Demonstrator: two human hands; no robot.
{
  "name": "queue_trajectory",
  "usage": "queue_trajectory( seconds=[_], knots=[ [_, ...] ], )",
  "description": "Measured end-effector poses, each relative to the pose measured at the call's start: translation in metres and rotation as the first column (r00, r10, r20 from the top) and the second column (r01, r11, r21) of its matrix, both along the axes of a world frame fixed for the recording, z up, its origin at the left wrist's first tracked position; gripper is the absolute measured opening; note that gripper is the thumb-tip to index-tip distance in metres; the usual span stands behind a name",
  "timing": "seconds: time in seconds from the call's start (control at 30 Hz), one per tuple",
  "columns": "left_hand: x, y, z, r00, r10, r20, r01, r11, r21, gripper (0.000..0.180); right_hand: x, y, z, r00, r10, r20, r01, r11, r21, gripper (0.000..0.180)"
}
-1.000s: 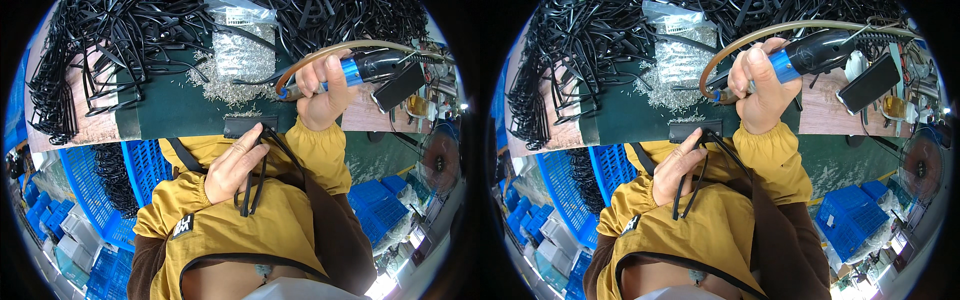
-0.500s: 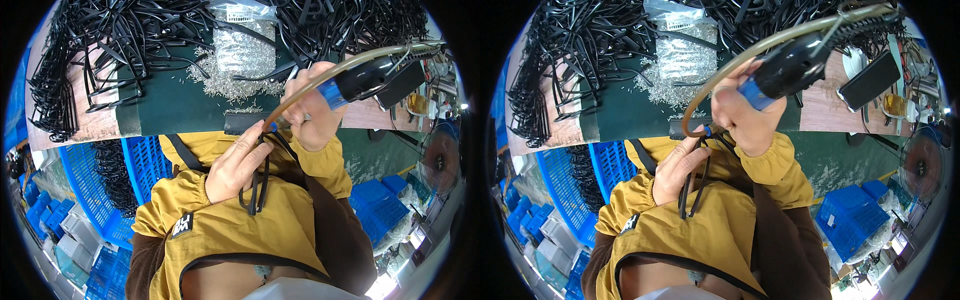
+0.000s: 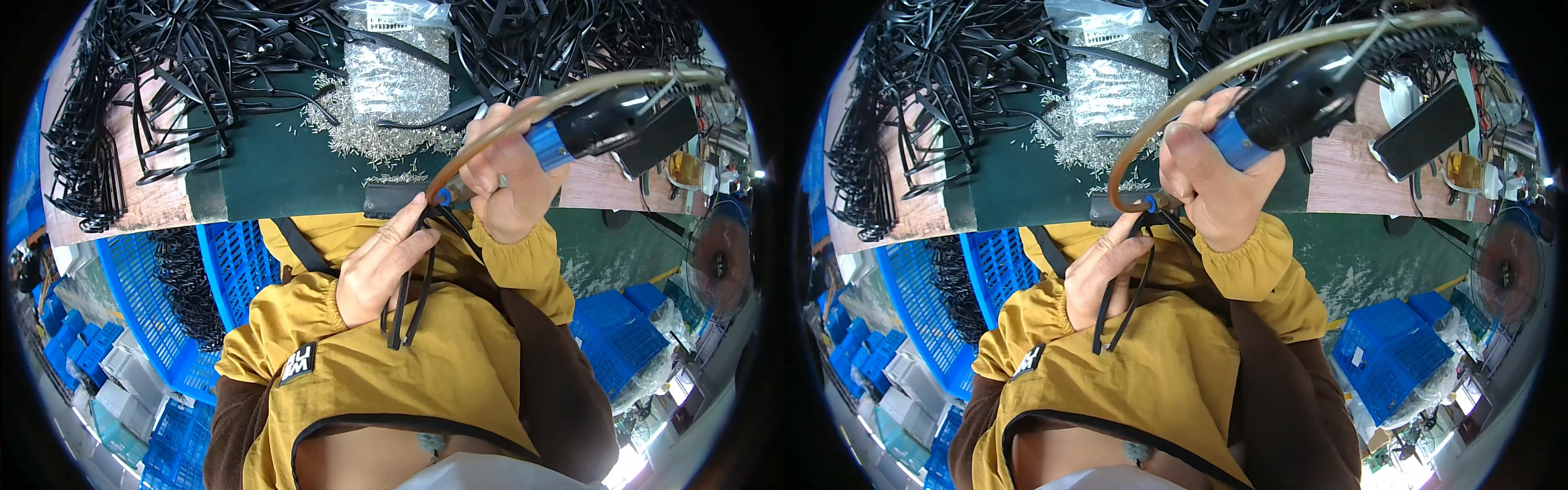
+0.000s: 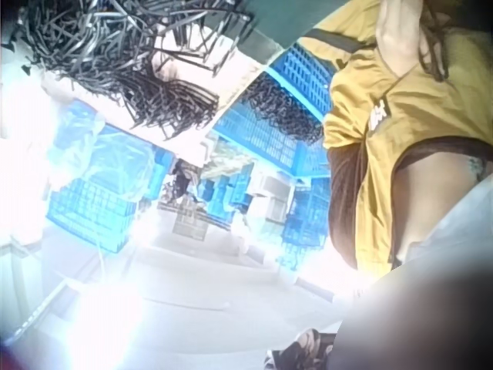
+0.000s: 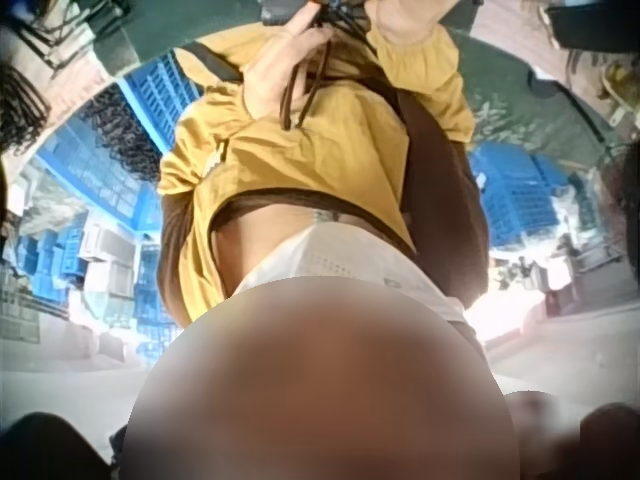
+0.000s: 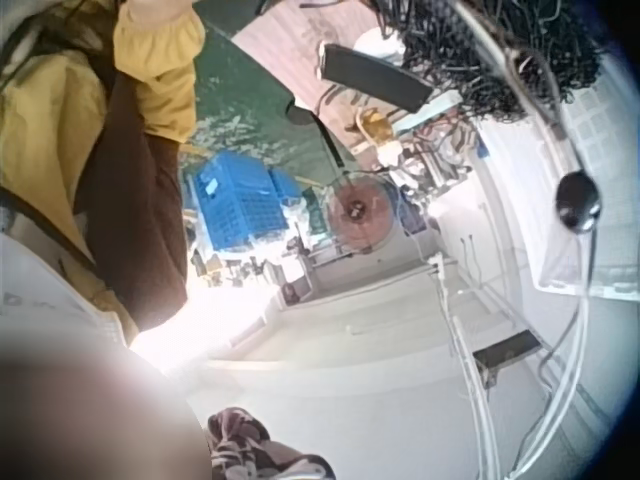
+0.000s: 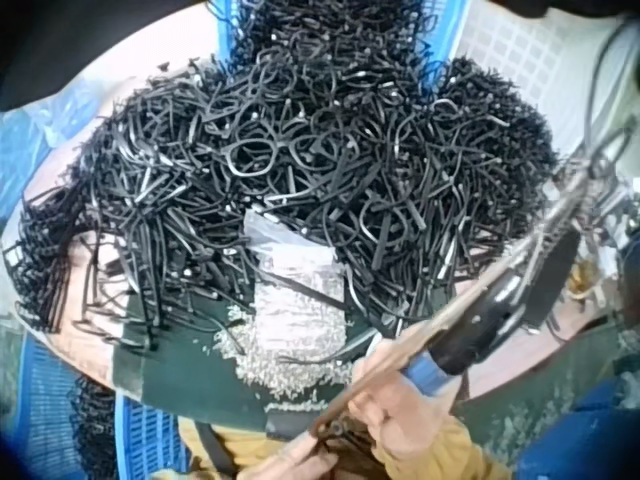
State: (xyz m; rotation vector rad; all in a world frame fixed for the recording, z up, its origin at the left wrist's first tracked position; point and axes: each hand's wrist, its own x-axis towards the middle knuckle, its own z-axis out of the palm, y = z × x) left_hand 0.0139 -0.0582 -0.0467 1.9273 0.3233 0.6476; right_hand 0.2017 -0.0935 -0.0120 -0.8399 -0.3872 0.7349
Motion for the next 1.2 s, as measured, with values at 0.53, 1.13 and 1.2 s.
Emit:
queue_trajectory(
  seconds=[0.53,1.13,1.2],
  knots=[
    [-0.002,0.01,-0.002,0.989,0.135,0.055,-0.078,0.807,-0.585,0.022,0.013,0.029,-0.012,0.991,-0.133,0.017,0.131,0.987,0.09,0.014],
    [0.003,0.028,0.029,0.874,-0.475,-0.102,-0.166,-0.095,-0.982,0.087,-0.01,-0.055,-0.011,0.161,0.268,0.95,0.042,0.96,-0.278,0.027],
    [0.002,0.023,0.025,0.83,-0.552,-0.076,-0.12,-0.043,-0.992,0.089,-0.007,-0.048,-0.011,0.191,0.322,0.927,0.031,0.942,-0.334,0.026]
  ],
)
